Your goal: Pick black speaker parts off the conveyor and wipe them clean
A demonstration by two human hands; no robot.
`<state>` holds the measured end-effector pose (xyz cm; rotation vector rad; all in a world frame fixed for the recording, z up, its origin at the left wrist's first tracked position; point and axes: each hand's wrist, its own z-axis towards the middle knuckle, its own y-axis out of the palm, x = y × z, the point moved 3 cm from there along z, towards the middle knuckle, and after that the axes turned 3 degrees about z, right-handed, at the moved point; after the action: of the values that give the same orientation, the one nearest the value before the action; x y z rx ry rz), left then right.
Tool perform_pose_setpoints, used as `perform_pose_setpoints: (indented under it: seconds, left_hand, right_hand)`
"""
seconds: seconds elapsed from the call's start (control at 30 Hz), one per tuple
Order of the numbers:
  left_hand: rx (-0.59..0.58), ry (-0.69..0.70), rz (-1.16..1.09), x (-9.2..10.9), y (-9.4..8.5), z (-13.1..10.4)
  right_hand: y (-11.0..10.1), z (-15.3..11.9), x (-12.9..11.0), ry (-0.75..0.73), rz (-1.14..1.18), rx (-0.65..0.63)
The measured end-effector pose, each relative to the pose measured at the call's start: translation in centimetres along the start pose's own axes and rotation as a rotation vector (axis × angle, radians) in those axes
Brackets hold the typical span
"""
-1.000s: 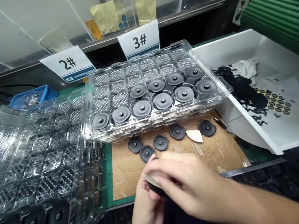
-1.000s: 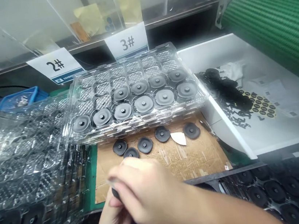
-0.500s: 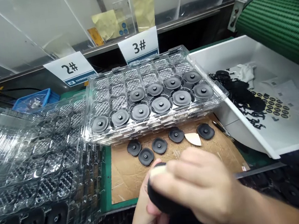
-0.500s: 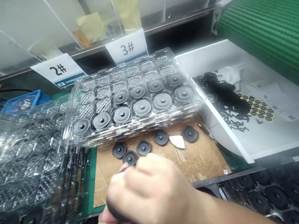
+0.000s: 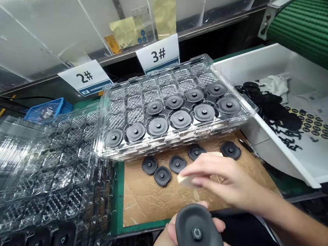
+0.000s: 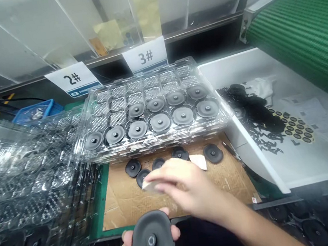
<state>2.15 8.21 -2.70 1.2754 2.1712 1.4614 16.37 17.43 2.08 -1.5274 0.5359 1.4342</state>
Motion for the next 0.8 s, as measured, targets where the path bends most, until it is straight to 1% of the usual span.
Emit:
perform_pose_setpoints:
  seconds: [0.03,0.07,0.13,0.17,0.2,0.27,0.33,0.37,0.43,0.5,0.57,0.63,0.7,0.77,0.8]
  left_hand:
    - [-0.043,-0.034,-0.034,0.2,0.3,0.3]
    - [-0.08,-0.059,-0.064,0.4,0.6,0.6]
    - [-0.113,-0.069,-0.094,0.9,0.6,1.1]
    - [-0.113,-0.061,-0.097,1.1,0.4,1.2]
    - [-0.113,-0.051,-0.099,1.2,0.1,1.3]
    - [-0.116,-0.03,-0.101,1.3,-0.5,1.5]
    - [-0.117,-0.009,-0.11,1.4,-1.1,1.7]
    - [-0.113,0.005,-0.115,1.5,-1.4,1.8]
    - [-0.089,0.036,-0.127,1.8,-1.9,2.0]
    - [-0.05,0.079,-0.135,2.1,-2.4,2.3]
    - [-0.002,0.118,-0.143,2.3,-2.8,2.5]
    - [0.045,0.153,-0.151,2.4,-3.1,2.7]
    - [0.085,0.172,-0.15,2.3,-3.0,2.8]
    - [0.14,0.208,-0.128,2.2,-2.7,2.8]
    - [0.173,0.234,-0.107,2.2,-2.4,2.7]
  right_hand:
    - [-0.2,-0.7,1.6,0.138,0.084,0.087]
    - [0.0,-1.5,3.1,0.261,0.192,0.141]
    - [1.1,-3.5,6.1,0.44,0.428,0.186]
    - [1.8,-4.5,7.4,0.494,0.484,0.209]
    - [2.5,-5.5,8.5,0.53,0.473,0.244]
    - [3.6,-7.2,10.3,0.558,0.32,0.335]
    - [4.3,-8.7,11.4,0.549,0.146,0.407]
    - [4.6,-9.2,11.7,0.538,0.093,0.422]
    - [5.2,-10.1,12.0,0.509,0.037,0.414]
    - [5.5,-10.5,12.0,0.451,-0.021,0.369]
    - [5.4,-10.4,11.8,0.383,-0.109,0.315]
    - [4.7,-9.4,11.1,0.353,-0.203,0.287]
    - [3.7,-7.8,9.7,0.363,-0.23,0.3]
    - [3.0,-5.6,7.1,0.342,-0.177,0.326]
    - [2.9,-4.4,5.5,0.301,-0.135,0.339]
